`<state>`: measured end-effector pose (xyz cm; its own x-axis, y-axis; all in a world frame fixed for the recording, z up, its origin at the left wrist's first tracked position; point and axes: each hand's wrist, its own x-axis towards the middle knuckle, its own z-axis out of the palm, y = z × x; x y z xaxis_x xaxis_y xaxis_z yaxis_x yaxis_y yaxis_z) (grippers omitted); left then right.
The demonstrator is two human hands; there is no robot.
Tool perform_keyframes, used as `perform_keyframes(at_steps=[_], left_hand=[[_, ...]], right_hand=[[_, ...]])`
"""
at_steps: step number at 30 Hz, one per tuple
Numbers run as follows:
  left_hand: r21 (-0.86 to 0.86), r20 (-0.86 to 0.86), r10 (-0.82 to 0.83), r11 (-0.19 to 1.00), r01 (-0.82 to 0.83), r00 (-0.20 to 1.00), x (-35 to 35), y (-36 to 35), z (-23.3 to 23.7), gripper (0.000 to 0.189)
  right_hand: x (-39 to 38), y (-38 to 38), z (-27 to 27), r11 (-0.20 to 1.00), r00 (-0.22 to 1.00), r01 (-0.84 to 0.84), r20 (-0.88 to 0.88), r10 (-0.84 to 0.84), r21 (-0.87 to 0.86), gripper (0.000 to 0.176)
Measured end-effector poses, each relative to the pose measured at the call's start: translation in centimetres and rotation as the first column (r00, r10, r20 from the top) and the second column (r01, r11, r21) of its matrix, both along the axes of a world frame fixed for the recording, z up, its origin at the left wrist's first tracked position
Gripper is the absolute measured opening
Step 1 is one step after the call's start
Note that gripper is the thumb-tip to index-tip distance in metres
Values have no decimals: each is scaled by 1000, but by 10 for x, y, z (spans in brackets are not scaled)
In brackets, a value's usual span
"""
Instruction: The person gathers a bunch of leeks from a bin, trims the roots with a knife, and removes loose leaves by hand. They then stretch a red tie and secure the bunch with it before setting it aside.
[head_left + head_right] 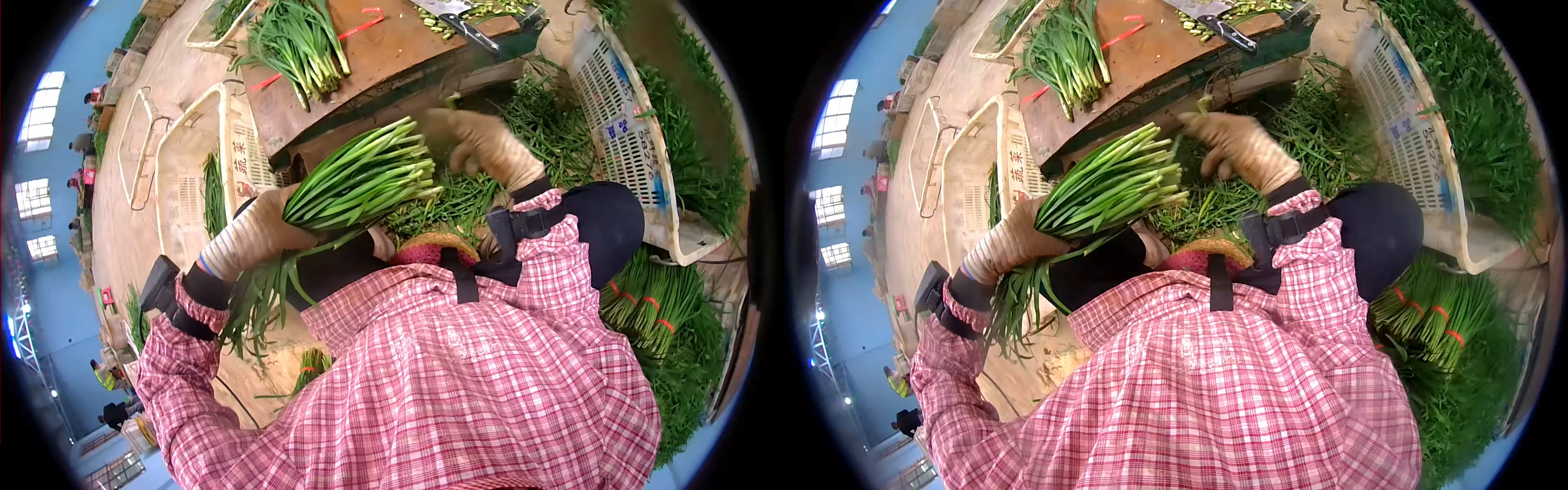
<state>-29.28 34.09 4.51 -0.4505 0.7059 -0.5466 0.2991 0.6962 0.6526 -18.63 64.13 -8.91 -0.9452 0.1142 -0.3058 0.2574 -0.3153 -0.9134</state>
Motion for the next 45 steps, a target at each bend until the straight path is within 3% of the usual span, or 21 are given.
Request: perform_keyframes(at_steps=[3,5,6,9,13,15,17,19,21,25,29,31,33,34,35,36,37,39,41,43,45], left_hand=[[-40,-20,9,999,-10,1000,-2,1,-2,45],[-23,-42,-12,1000,11,999,-3,-3,-5,46],[-25,-38,-4,1000,3,999,-3,-5,-6,46],[8,222,154,987,-160,963,-6,-5,-13,44],[-19,245,135,991,-134,960,-5,8,-15,41],[-63,173,92,995,-82,981,-5,7,-15,41],[-85,77,12,996,-6,997,-7,5,-9,42],[-42,142,113,993,-108,983,-5,-4,-8,48],[-48,64,76,996,-73,995,-5,-9,-8,49],[-70,-25,9,998,-11,1000,0,4,-2,49],[-23,-68,-42,999,40,997,4,1,-3,52],[-14,-127,-97,995,96,987,3,-2,0,53],[8,-176,-54,998,56,983,7,-5,6,61],[-14,-176,-64,998,62,982,5,-9,7,67],[-17,-175,-62,998,60,983,5,-13,8,67],[2,-205,-52,999,53,977,5,-15,7,67],[21,-229,-42,999,48,973,6,-16,6,67],[-31,-254,-93,996,88,963,4,-12,5,69],[-13,-275,-100,995,101,956,5,-11,0,69],[52,-270,-101,992,119,958,7,-11,-6,67],[-1,-272,-91,996,94,958,11,-10,-1,66]], right_hand=[[1,-12,3,975,975,-220,23,220,-4,27],[-1,8,-12,992,992,124,0,-124,-21,20],[1,12,-12,924,953,288,15,-302,253,17],[3,-10,12,793,871,311,-491,-17,524,27],[-3,-75,68,235,804,157,-263,534,959,29],[-9,-73,47,383,715,306,-476,512,872,20],[6,-65,43,913,876,124,-476,84,389,10],[12,-32,39,888,929,320,-296,-224,331,13],[9,-3,8,753,938,338,-270,-218,564,19],[4,-35,25,963,997,-70,-10,75,262,26],[6,-31,3,995,996,61,-70,-55,77,26],[12,-15,-1,964,985,163,-83,-149,208,24],[14,24,-24,655,943,320,-167,-286,684,21],[11,51,-48,16,908,97,-82,-410,995,15],[17,49,-13,-83,853,-246,175,-493,966,15],[19,47,-15,-102,922,-42,-1,-388,994,22],[22,46,-18,-98,943,159,-180,-280,982,30],[1,27,-17,386,929,330,-369,29,862,42],[-6,-18,30,933,968,11,-238,80,359,40],[-11,-35,26,961,942,-186,-240,234,206,34],[-15,-26,6,919,954,-186,-161,254,349,27]])
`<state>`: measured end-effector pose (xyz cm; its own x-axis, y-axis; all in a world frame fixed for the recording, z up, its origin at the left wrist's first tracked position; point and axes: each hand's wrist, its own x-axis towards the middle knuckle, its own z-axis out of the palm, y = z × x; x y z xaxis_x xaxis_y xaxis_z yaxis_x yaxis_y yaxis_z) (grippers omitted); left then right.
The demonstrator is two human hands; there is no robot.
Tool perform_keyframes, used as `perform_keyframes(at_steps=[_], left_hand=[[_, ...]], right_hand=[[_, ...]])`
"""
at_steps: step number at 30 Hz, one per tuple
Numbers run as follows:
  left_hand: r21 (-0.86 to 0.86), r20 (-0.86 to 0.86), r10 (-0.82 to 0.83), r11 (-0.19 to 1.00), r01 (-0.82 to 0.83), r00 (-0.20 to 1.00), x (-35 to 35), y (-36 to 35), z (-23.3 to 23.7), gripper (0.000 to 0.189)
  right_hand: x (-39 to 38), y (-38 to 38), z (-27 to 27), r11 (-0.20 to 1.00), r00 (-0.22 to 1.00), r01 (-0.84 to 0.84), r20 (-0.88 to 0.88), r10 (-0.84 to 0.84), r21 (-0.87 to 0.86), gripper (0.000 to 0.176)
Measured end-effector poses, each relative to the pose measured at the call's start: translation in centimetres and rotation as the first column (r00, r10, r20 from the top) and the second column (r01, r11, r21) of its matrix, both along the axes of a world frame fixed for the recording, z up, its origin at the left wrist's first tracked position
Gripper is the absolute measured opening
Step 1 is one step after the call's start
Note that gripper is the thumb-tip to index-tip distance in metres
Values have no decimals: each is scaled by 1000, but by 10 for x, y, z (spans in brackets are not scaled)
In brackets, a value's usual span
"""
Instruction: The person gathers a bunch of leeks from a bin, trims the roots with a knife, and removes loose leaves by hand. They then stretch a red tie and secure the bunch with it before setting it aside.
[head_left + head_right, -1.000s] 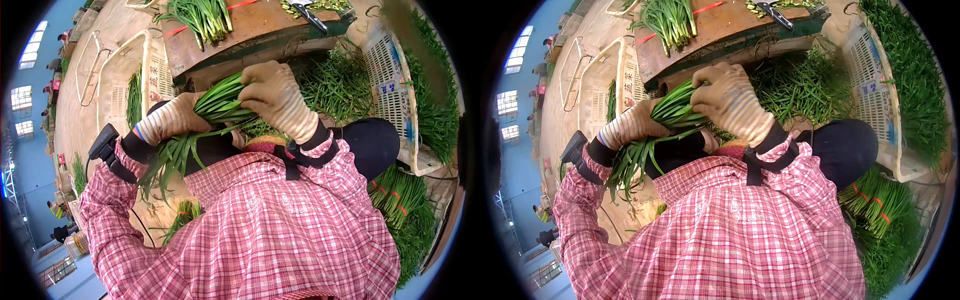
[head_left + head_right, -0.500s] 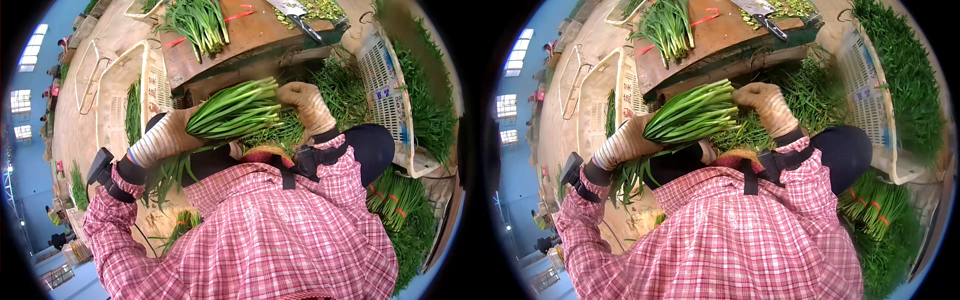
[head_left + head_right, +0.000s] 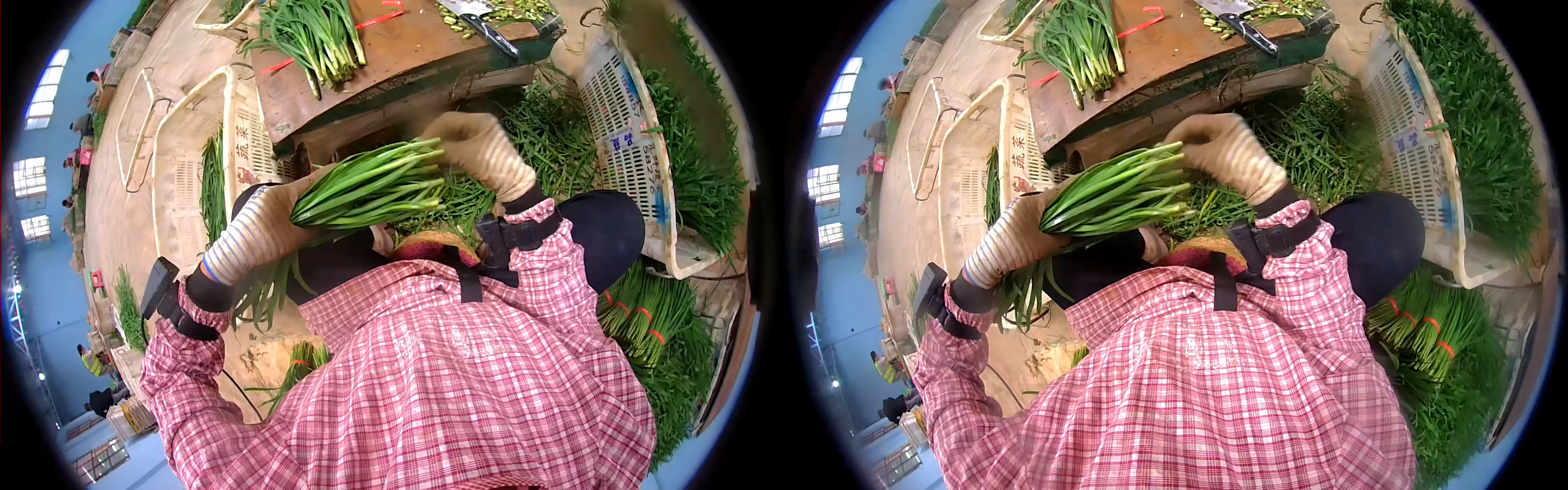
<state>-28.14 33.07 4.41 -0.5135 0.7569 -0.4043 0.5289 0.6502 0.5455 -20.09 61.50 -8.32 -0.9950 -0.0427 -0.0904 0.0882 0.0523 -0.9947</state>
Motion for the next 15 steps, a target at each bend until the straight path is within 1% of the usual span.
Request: perform_keyframes(at_steps=[1,2,3,4,5,6,7,8,10,11,12,14,15], left_hand=[[-19,-40,-24,1000,23,999,0,-4,-2,64],[-19,-38,-17,1000,16,999,1,-5,-3,64],[21,-28,-26,999,27,999,2,-6,-3,64],[64,-19,-38,997,39,999,2,-5,-2,64],[66,-16,-38,997,39,999,2,-4,-3,64],[9,-40,-22,1000,22,999,3,-2,-2,64],[-49,-64,-10,999,7,998,5,0,-3,63],[-53,-58,-15,999,12,998,7,2,-4,63],[-157,-201,-89,986,58,975,10,3,-6,67],[-209,-270,-130,975,74,954,10,2,-6,70],[-211,-270,-127,975,71,954,11,1,-5,70],[-275,-391,-180,959,72,903,14,-2,-4,77],[-272,-412,-171,961,59,895,17,-4,-5,80]], right_hand=[[2,8,-8,986,986,163,-38,-162,23,24],[5,17,-15,947,946,319,-78,-315,41,21],[7,25,-22,922,924,380,-18,-382,-71,19],[11,25,-16,913,936,340,-10,-351,-224,19],[11,22,-11,943,967,239,-32,-253,-232,20],[11,17,-5,961,987,139,-50,-155,-239,21],[16,6,18,988,998,68,-5,-70,-136,24],[13,-5,15,999,997,43,-61,-42,18,24],[12,-13,24,996,988,-11,152,-3,94,24],[13,-18,11,993,997,74,15,-76,94,23],[14,-20,8,993,997,71,15,-72,92,23],[18,-26,6,969,979,181,-66,-194,-169,22],[20,-28,5,949,970,241,16,-243,-205,19]])
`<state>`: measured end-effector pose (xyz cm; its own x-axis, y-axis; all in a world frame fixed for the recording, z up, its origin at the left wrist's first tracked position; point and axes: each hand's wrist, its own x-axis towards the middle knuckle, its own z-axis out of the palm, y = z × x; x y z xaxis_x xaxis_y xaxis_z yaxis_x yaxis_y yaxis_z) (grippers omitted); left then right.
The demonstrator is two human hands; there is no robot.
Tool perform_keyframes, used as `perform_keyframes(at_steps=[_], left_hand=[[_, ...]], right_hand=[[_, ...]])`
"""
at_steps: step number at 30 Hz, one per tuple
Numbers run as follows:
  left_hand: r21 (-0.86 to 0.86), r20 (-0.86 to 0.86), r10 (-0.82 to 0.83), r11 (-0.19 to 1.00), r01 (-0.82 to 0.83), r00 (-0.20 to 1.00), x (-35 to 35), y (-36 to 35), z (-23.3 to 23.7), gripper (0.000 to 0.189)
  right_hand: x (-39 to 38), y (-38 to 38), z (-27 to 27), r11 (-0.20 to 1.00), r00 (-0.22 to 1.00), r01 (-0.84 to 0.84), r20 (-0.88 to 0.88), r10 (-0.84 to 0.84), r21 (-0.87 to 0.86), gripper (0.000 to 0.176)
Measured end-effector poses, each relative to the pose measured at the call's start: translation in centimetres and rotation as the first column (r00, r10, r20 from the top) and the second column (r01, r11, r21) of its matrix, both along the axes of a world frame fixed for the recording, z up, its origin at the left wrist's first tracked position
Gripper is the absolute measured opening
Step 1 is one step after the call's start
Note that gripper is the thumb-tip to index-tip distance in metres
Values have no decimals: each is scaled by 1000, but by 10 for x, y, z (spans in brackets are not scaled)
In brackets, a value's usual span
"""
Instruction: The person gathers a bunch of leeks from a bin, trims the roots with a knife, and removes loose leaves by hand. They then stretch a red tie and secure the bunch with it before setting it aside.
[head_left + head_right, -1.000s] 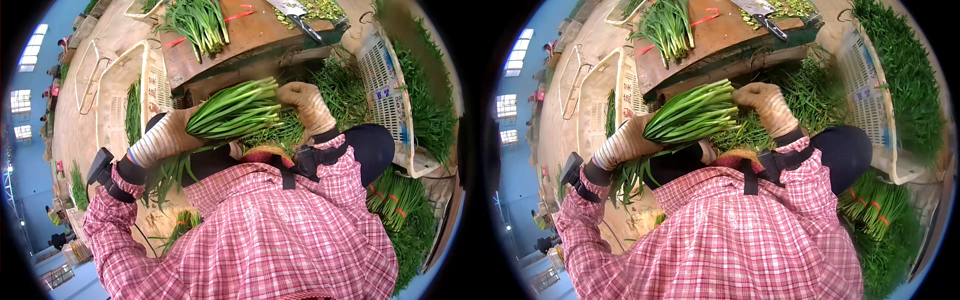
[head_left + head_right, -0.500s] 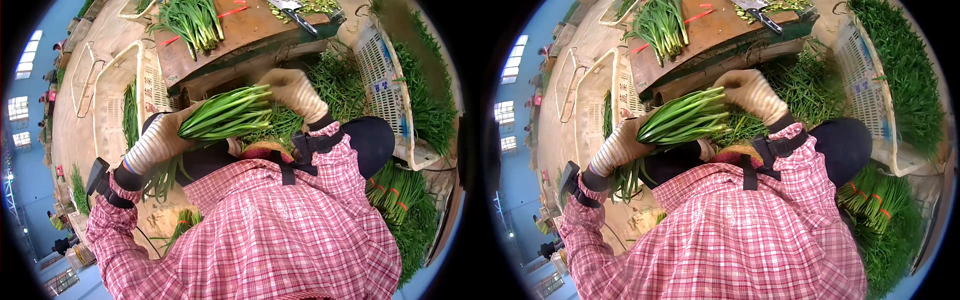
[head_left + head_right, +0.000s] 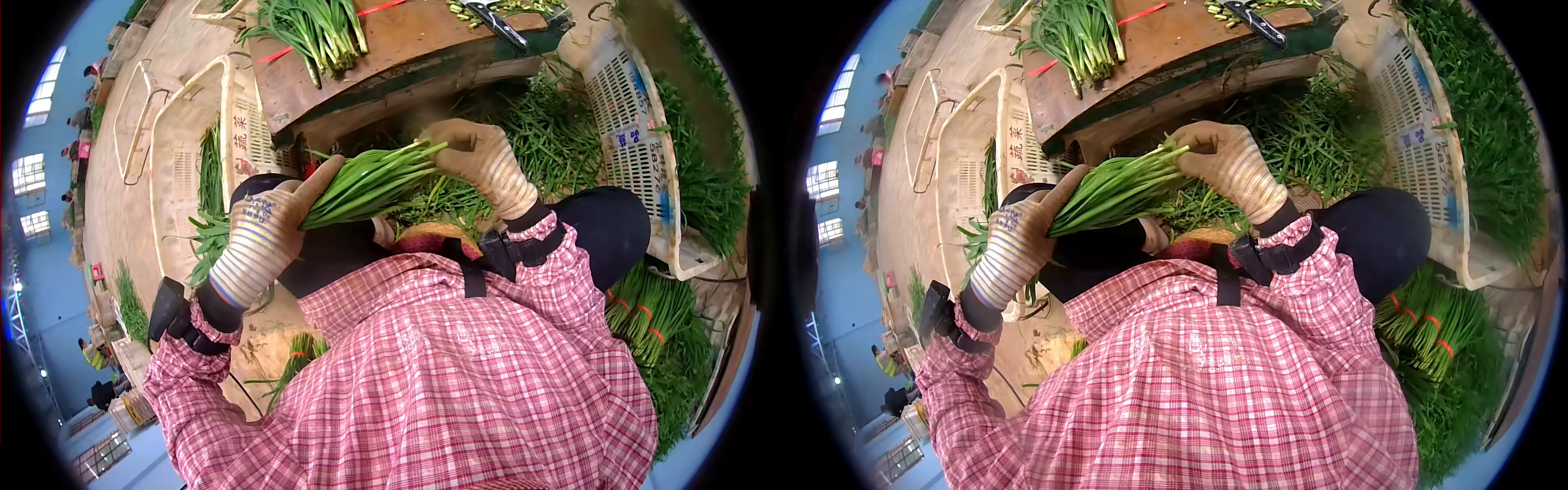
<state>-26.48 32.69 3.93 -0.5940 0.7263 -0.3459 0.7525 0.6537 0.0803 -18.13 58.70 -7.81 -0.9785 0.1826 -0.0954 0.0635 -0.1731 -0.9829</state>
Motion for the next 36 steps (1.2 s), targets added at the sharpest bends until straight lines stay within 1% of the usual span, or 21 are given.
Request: perform_keyframes(at_steps=[1,3,5,6,7,8,9,10,12,15,17,21,22,23,25,27,28,29,32,34,36], left_hand=[[-1,0,0,1000,0,1000,1,-1,2,80],[12,-23,-6,1000,6,1000,0,-4,7,75],[22,-116,-64,998,67,991,0,-9,7,75],[28,-209,-125,991,133,970,-1,-11,7,74],[27,-212,-126,991,135,969,-3,-12,6,74],[46,-257,-153,984,170,954,-4,-11,5,72],[63,-300,-181,976,208,937,-4,-10,4,71],[63,-298,-185,975,212,937,-3,-9,3,71],[69,-362,-236,958,278,902,-3,-6,2,68],[54,-342,-254,956,289,905,1,1,6,66],[59,-330,-253,956,287,910,1,2,5,65],[66,-356,-278,945,321,892,-1,-8,-2,73],[97,-373,-267,941,324,889,-2,-12,-4,70],[97,-371,-268,941,324,889,-3,-16,-5,70],[123,-427,-286,921,369,858,-5,-20,-8,67],[110,-425,-291,924,367,857,-3,-17,-7,64],[104,-424,-308,918,383,852,-2,-13,-5,63],[100,-422,-322,912,397,847,-2,-10,-3,62],[76,-413,-332,915,395,848,0,-10,-3,61],[77,-418,-307,926,371,855,1,-14,-5,61],[61,-420,-267,945,320,867,-2,-18,-8,61]], right_hand=[[-1,4,-9,1000,1000,0,0,0,-1,19],[-2,22,-35,797,981,192,-91,-171,573,20],[3,44,-20,175,955,-82,127,-269,981,24],[7,47,-23,-34,919,-29,13,-394,999,30],[6,62,-36,164,949,100,-44,-311,981,28],[1,64,-23,555,968,54,92,-233,830,28],[-4,65,-6,846,977,-9,187,-107,532,27],[-8,61,3,847,976,-7,189,-111,532,27],[-21,47,19,941,980,-141,-88,176,307,25],[-36,13,40,843,857,-195,-330,394,502,23],[-48,0,32,694,801,-239,-266,536,679,20],[-34,13,28,808,940,-222,-99,325,545,14],[-32,31,18,655,928,-87,-177,327,751,15],[-37,50,-8,541,951,-105,-75,301,835,17],[-37,56,-11,712,981,-168,46,188,682,22],[-42,39,-8,859,918,-288,-133,374,423,26],[-42,26,14,850,893,-442,52,447,288,30],[-45,16,16,771,865,-463,32,501,437,33],[-46,3,22,674,855,-499,184,485,544,25],[-43,4,18,277,949,-228,149,278,933,18],[-42,39,-1,6,969,-226,224,101,974,21]])
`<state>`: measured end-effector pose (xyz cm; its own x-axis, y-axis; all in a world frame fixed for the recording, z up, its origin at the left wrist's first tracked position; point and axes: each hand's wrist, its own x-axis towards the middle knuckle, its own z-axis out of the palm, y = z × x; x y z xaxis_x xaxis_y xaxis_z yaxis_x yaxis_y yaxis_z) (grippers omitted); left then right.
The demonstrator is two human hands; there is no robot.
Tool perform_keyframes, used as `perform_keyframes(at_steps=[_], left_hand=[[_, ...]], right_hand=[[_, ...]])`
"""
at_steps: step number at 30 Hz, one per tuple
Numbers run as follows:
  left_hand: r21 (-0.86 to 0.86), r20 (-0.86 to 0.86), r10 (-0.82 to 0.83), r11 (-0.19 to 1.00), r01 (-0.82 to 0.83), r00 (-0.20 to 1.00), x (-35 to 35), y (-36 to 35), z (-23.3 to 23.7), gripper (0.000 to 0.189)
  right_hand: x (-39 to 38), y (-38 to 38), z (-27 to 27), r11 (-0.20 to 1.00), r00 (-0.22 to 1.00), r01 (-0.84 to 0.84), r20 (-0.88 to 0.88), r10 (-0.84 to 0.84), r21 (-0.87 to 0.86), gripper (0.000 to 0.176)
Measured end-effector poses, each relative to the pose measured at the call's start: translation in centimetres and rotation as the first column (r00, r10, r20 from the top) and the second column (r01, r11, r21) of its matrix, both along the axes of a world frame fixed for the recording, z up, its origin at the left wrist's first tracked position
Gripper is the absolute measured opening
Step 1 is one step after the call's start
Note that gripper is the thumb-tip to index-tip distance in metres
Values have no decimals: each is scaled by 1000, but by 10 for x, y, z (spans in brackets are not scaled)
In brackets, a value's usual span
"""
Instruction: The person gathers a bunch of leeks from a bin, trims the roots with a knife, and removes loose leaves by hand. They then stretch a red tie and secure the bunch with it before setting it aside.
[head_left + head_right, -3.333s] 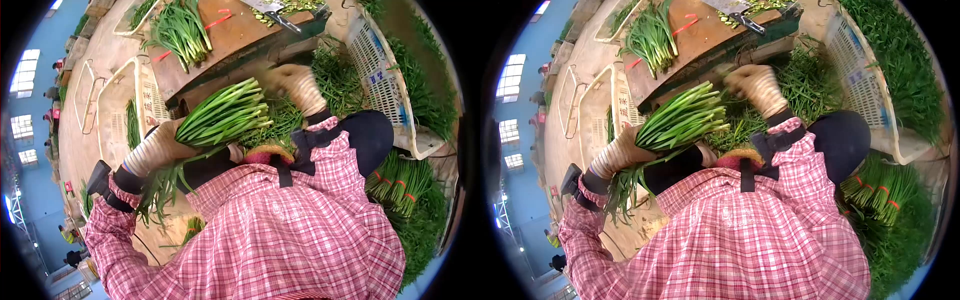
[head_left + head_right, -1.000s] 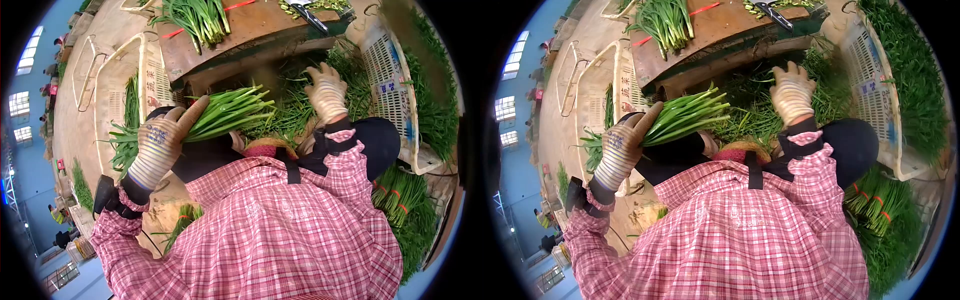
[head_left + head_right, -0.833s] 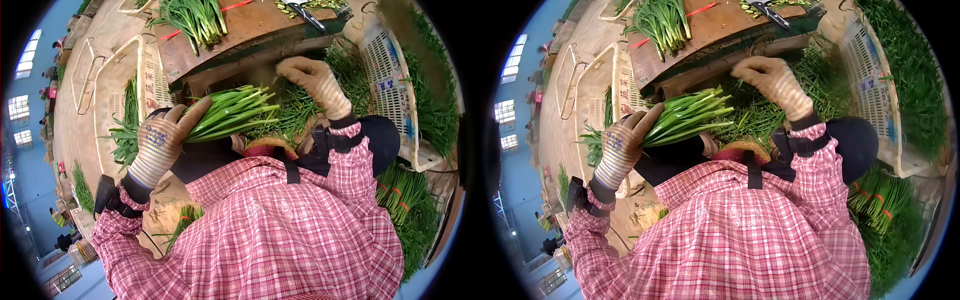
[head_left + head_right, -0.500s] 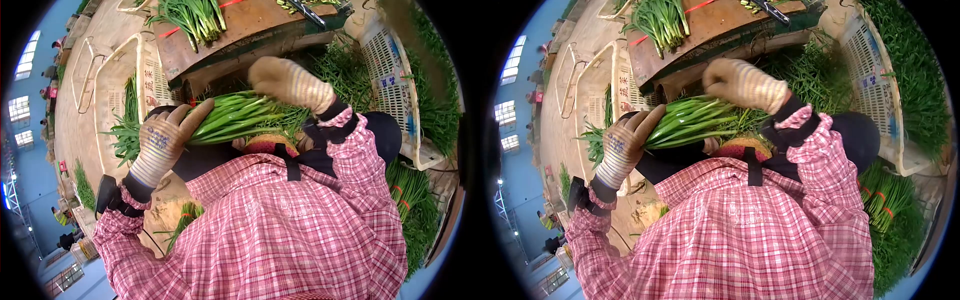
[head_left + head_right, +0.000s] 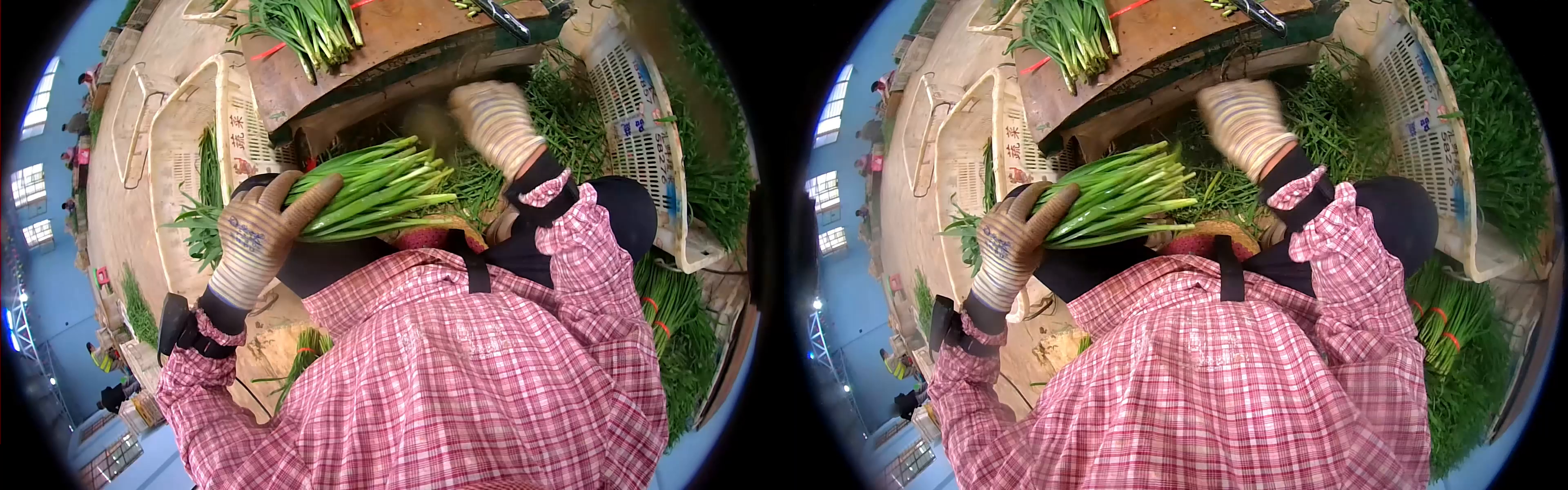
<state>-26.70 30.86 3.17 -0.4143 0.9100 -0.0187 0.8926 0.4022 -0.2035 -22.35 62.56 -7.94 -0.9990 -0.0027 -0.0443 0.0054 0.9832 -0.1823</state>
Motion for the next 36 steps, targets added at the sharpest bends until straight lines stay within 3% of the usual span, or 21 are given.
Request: perform_keyframes(at_steps=[1,3,5,8,10,11,13,14,15,17,19,21,24,26,27,29,31,33,34,35,36], left_hand=[[3,0,-1,1000,1,1000,-1,1,0,61],[39,52,25,999,-27,998,-4,4,1,63],[59,65,20,998,-24,998,-7,6,-3,65],[77,84,-21,997,14,996,-6,13,4,61],[47,86,-14,999,10,996,-2,15,4,62],[17,88,-9,1000,8,996,-1,14,4,63],[20,82,0,1000,-1,997,-3,9,1,65],[40,113,29,999,-34,993,-6,7,-2,66],[61,146,57,996,-67,988,-7,8,-4,67],[17,127,92,995,-95,988,-6,13,0,67],[22,176,98,994,-103,979,-5,16,1,68],[-5,176,102,995,-103,979,-4,22,0,69],[-71,161,104,993,-94,981,-1,24,0,70],[-35,158,112,994,-107,981,-2,19,-4,70],[-32,154,111,994,-108,982,-2,17,-3,70],[7,158,133,991,-136,978,-2,16,-1,70],[17,139,136,990,-140,981,-2,22,-3,70],[23,126,127,991,-131,984,-2,27,-3,69],[16,79,104,994,-105,992,-2,30,-2,69],[5,34,82,997,-83,996,-1,32,-2,68],[5,34,83,997,-83,996,-1,33,-1,68]], right_hand=[[3,12,4,985,991,127,36,-133,118,23],[19,10,6,910,957,-106,-290,-17,-401,33],[23,-1,15,197,976,31,72,203,-980,39],[23,1,19,236,953,167,218,209,-957,29],[24,12,15,332,955,257,292,59,-907,18],[25,19,12,430,948,301,317,-36,-851,16],[25,35,-10,887,983,146,-41,-181,-437,14],[27,38,-10,745,940,311,75,-333,-590,17],[31,37,-10,748,938,314,69,-339,-585,17],[36,13,9,595,962,-53,-200,-184,-802,18],[37,-18,31,561,971,-204,-239,11,-802,18],[30,-39,38,754,908,-374,-380,178,-541,18],[23,-45,32,864,893,-374,-381,239,-336,14],[25,-32,28,991,979,-64,-198,39,-120,15],[10,-15,23,984,976,177,135,-174,-14,17],[29,10,13,940,938,311,-204,-280,139,18],[33,-2,17,954,980,140,-101,-171,-264,29],[28,-23,25,811,990,137,111,-89,-569,37],[27,-31,14,870,983,176,30,-183,-461,42],[11,-34,-5,850,967,-82,-249,-60,-521,42],[13,-33,-19,620,989,83,-13,-150,-780,35]])
